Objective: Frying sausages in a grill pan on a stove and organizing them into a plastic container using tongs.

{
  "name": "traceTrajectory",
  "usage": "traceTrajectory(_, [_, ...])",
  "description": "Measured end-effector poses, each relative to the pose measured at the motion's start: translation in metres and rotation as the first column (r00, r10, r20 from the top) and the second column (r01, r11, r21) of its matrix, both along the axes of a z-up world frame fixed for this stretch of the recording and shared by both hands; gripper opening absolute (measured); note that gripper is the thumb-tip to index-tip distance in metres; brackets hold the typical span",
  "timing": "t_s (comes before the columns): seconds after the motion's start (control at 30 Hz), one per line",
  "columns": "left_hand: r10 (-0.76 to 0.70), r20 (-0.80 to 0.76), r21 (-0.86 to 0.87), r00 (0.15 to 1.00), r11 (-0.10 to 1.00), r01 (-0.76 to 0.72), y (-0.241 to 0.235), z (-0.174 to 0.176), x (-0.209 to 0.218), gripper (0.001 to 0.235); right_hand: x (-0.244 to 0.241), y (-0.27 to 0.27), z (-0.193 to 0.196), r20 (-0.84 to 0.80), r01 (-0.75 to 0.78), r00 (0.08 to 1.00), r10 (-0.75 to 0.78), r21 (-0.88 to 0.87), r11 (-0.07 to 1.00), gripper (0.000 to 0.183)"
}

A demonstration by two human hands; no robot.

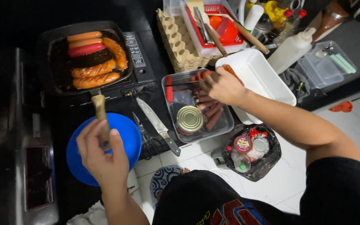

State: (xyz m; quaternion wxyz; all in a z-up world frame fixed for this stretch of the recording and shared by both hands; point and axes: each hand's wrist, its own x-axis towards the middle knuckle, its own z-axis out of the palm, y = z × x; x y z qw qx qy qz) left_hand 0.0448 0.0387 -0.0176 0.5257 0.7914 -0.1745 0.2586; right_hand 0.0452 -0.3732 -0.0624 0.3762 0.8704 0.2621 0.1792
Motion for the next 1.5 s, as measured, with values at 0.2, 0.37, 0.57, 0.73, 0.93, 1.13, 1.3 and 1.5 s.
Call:
traceTrajectory(0.2, [0.027,-0.001,-0.005,1.000,1.000,-0.027,0.008,-0.007,-0.002,0.029,0.021,0.031,0.032,-0.046,-0.146,0.989,0.142,-0.107,0.984,0.007])
traceTrajectory(0.37, [0.035,-0.014,-0.012,0.999,0.999,-0.035,0.015,-0.006,-0.001,0.029,0.024,0.008,0.043,-0.131,-0.116,0.985,0.110,-0.038,0.992,0.010])
traceTrajectory(0.57, [0.079,0.038,-0.055,0.996,0.996,-0.077,0.027,-0.016,0.008,0.027,-0.001,-0.059,0.060,-0.148,0.310,0.946,-0.287,0.158,0.938,0.034])
traceTrajectory(0.73, [0.106,-0.010,-0.032,0.994,0.994,-0.106,0.027,-0.008,0.004,0.033,0.020,-0.045,0.106,0.050,0.245,0.963,-0.266,0.254,0.936,0.036])
traceTrajectory(0.93, [0.142,-0.012,-0.052,0.990,0.988,-0.142,0.044,-0.007,-0.009,0.029,0.128,0.039,0.130,0.115,0.117,0.982,-0.148,0.241,0.964,0.028])
traceTrajectory(1.13, [0.253,-0.084,-0.054,0.964,0.965,-0.258,0.068,-0.009,-0.028,0.032,0.220,0.170,0.148,-0.108,0.363,0.928,-0.356,0.051,0.931,0.029])
traceTrajectory(1.3, [0.292,-0.132,-0.028,0.947,0.954,-0.298,0.078,-0.016,-0.039,0.037,0.254,0.224,0.138,-0.255,0.373,0.889,-0.380,-0.076,0.925,0.031])
traceTrajectory(1.5, [0.296,-0.133,-0.015,0.946,0.954,-0.301,0.082,-0.020,-0.040,0.036,0.264,0.237,0.129,-0.241,0.369,0.889,-0.389,-0.127,0.921,0.033])
